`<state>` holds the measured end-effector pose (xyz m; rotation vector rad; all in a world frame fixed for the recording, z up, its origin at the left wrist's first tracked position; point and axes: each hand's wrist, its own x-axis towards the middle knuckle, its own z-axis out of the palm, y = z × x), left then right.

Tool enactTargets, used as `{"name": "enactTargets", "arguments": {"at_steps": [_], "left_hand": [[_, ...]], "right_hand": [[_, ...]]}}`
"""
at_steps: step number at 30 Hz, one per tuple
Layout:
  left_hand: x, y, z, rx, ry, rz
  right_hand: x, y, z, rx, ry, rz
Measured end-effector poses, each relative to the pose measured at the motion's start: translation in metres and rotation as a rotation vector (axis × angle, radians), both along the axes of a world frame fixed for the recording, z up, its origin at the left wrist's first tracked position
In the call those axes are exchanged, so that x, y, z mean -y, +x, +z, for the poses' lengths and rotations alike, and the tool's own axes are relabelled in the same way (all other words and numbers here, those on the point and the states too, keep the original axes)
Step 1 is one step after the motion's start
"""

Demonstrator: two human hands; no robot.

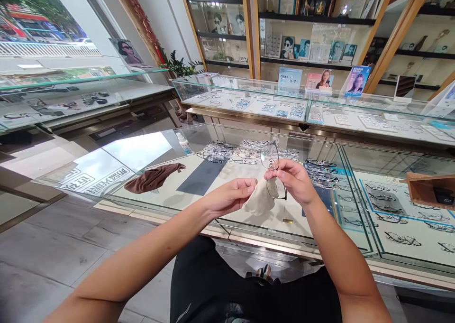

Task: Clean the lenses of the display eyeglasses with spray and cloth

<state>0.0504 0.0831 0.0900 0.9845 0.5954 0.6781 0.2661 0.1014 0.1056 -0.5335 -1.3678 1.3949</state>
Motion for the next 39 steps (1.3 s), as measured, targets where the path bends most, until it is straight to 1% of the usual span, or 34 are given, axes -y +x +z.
{"name": "enactTargets", "arguments": {"at_steps": [3,6,10,15,17,21,26,30,32,35,39], "left_hand": [[0.001,-0.003,0.001,-0.049,0.024,0.025],[0.003,-0.005,0.004,-0.130,0.076,0.087],[0.007,-0.005,0.010,-0.185,0.226,0.177],[0.013,-0.006,0.012,-0.203,0.410,0.207],[0.015,-0.007,0.012,-0.226,0.433,0.195],[0.016,-0.010,0.011,-0.223,0.413,0.135],[0.016,-0.010,0.007,-0.196,0.442,0.133],[0.014,-0.007,0.006,-0.146,0.399,0.055],[0.013,-0.007,0.006,-0.210,0.459,0.064],[0.013,-0.010,0.008,-0.352,0.613,0.137],[0.012,-0.018,0.013,-0.404,0.760,0.162]], "right_hand": [[0.000,0.001,0.002,-0.001,0.004,-0.021],[0.001,0.001,0.003,0.009,-0.003,-0.027],[0.000,0.000,0.002,0.034,-0.006,-0.035],[0.000,0.000,0.002,0.029,-0.026,-0.052],[0.001,0.000,0.003,0.012,-0.034,-0.048],[0.002,0.000,0.004,-0.010,-0.032,-0.060],[0.001,0.000,0.002,0.009,-0.036,-0.070],[0.000,0.000,0.001,-0.024,-0.050,-0.081],[-0.001,0.000,0.001,-0.044,-0.070,-0.088],[-0.002,0.001,0.002,-0.061,-0.093,-0.106],[-0.004,0.003,0.002,-0.056,-0.093,-0.131]]}}
